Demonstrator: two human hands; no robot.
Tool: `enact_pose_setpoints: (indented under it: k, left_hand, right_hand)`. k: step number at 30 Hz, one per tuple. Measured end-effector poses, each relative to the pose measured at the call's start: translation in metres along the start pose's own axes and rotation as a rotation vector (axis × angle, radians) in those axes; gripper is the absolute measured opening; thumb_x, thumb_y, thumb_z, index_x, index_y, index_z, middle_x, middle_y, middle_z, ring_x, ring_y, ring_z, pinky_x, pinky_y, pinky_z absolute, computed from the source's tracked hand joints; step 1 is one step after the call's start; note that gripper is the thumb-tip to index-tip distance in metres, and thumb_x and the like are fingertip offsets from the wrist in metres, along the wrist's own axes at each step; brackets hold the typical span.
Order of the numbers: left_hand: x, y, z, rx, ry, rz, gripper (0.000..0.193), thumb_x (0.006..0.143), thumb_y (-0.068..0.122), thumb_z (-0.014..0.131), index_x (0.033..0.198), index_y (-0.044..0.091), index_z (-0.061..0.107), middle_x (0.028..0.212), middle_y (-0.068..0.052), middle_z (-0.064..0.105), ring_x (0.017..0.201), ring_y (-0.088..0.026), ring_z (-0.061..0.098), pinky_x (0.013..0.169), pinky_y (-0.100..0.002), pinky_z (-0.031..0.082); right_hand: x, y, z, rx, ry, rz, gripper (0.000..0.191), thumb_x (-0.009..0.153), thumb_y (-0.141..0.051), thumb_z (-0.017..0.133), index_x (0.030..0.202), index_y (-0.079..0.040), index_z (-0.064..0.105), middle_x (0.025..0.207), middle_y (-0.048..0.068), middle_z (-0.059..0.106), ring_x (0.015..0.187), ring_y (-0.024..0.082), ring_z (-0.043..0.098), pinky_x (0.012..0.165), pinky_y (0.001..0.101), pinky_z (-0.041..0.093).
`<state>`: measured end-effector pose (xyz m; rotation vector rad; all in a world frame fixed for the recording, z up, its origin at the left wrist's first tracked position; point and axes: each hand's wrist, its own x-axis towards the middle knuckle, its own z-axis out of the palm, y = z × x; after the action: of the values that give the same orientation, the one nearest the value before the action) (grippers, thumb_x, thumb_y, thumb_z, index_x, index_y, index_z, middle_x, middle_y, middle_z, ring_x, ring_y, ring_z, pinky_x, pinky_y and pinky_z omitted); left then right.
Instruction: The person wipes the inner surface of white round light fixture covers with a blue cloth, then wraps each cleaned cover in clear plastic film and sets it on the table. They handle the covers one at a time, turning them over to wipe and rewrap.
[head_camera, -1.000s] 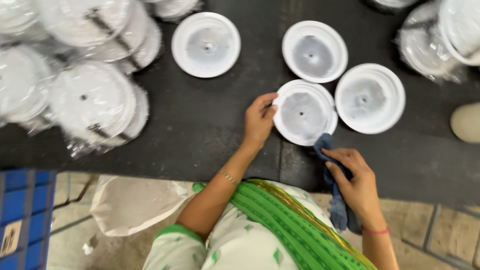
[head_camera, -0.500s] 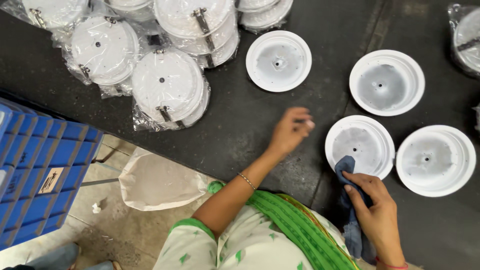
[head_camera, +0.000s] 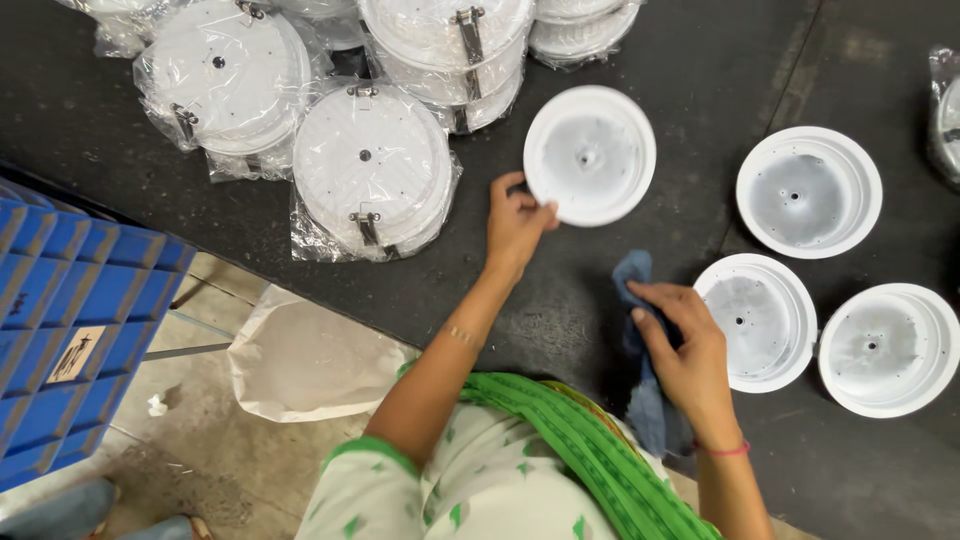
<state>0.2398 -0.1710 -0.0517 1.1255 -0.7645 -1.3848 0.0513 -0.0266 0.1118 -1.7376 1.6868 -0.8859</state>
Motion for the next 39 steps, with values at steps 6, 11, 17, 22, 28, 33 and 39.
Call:
enact_pose_setpoints:
  k: [6, 11, 17, 22, 28, 33, 39]
  left_hand:
    - [-0.072, 0.042, -0.048, 0.246, -0.118, -0.174, 0.092, 0.084, 0.009, 0.078, 0.159, 0.011, 0.025, 0.106, -0.016, 0.065, 0.082, -0.019, 0.073, 0.068, -0.032, 0.063]
    - [-0.071, 0.059, -0.061, 0.487, -0.146, 0.133, 0.088, 0.081, 0.009, 0.087, 0.156, 0.012, 0.042, 0.122, -0.014, 0.053, 0.078, -0.014, 0.067, 0.066, -0.029, 0.058]
    - [-0.06, 0.056, -0.068, 0.233, -0.188, -0.019, 0.084, 0.078, 0.001, 0.082, 0.154, 0.011, 0.046, 0.114, -0.007, 0.053, 0.073, -0.01, 0.062, 0.054, -0.025, 0.056]
    - [-0.055, 0.045, -0.072, 0.188, -0.182, -0.026, 0.085, 0.078, -0.005, 0.081, 0.154, 0.009, 0.046, 0.11, -0.006, 0.051, 0.073, -0.01, 0.062, 0.053, -0.024, 0.057]
    - [-0.052, 0.043, -0.073, 0.131, -0.196, -0.002, 0.083, 0.076, -0.011, 0.079, 0.151, 0.005, 0.047, 0.11, -0.005, 0.052, 0.076, -0.011, 0.063, 0.058, -0.024, 0.056]
    - [-0.056, 0.043, -0.084, 0.245, -0.27, 0.003, 0.092, 0.071, -0.015, 0.075, 0.155, 0.012, 0.047, 0.109, -0.003, 0.051, 0.081, -0.01, 0.06, 0.065, -0.023, 0.056]
    - [-0.055, 0.043, -0.087, 0.158, -0.417, -0.022, 0.084, 0.078, -0.007, 0.068, 0.157, 0.011, 0.045, 0.108, -0.001, 0.06, 0.087, -0.008, 0.06, 0.075, -0.022, 0.054]
  right_hand:
    - [0.041, 0.011, 0.032, -0.141, 0.168, -0.087, 0.038, 0.099, -0.006, 0.065, 0.137, -0.004, 0.066, 0.121, 0.018, 0.061, 0.114, 0.032, 0.06, 0.101, 0.0389, 0.048]
    - [0.085, 0.025, 0.066, -0.246, 0.206, -0.169, 0.041, 0.101, -0.005, 0.065, 0.141, -0.002, 0.063, 0.124, 0.021, 0.053, 0.116, 0.035, 0.057, 0.1, 0.0411, 0.048]
    - [0.132, 0.018, 0.1, -0.272, 0.198, -0.112, 0.037, 0.099, -0.002, 0.063, 0.136, -0.001, 0.065, 0.123, 0.02, 0.054, 0.106, 0.033, 0.061, 0.088, 0.0398, 0.051]
    - [0.155, -0.006, 0.122, -0.202, 0.059, -0.273, 0.037, 0.099, 0.002, 0.06, 0.135, -0.005, 0.067, 0.122, 0.018, 0.057, 0.1, 0.031, 0.063, 0.086, 0.0401, 0.052]
    - [0.128, -0.033, 0.126, -0.212, -0.282, -0.456, 0.047, 0.087, 0.009, 0.06, 0.13, -0.009, 0.07, 0.119, 0.013, 0.064, 0.104, 0.033, 0.062, 0.092, 0.0424, 0.051]
    - [0.086, -0.025, 0.102, -0.267, -0.456, -0.461, 0.055, 0.076, 0.01, 0.059, 0.124, -0.013, 0.073, 0.124, 0.009, 0.065, 0.107, 0.032, 0.061, 0.096, 0.0408, 0.05]
    - [0.052, -0.021, 0.069, -0.451, -0.492, -0.41, 0.059, 0.067, 0.006, 0.06, 0.12, -0.015, 0.075, 0.124, 0.006, 0.066, 0.103, 0.032, 0.06, 0.093, 0.0417, 0.049]
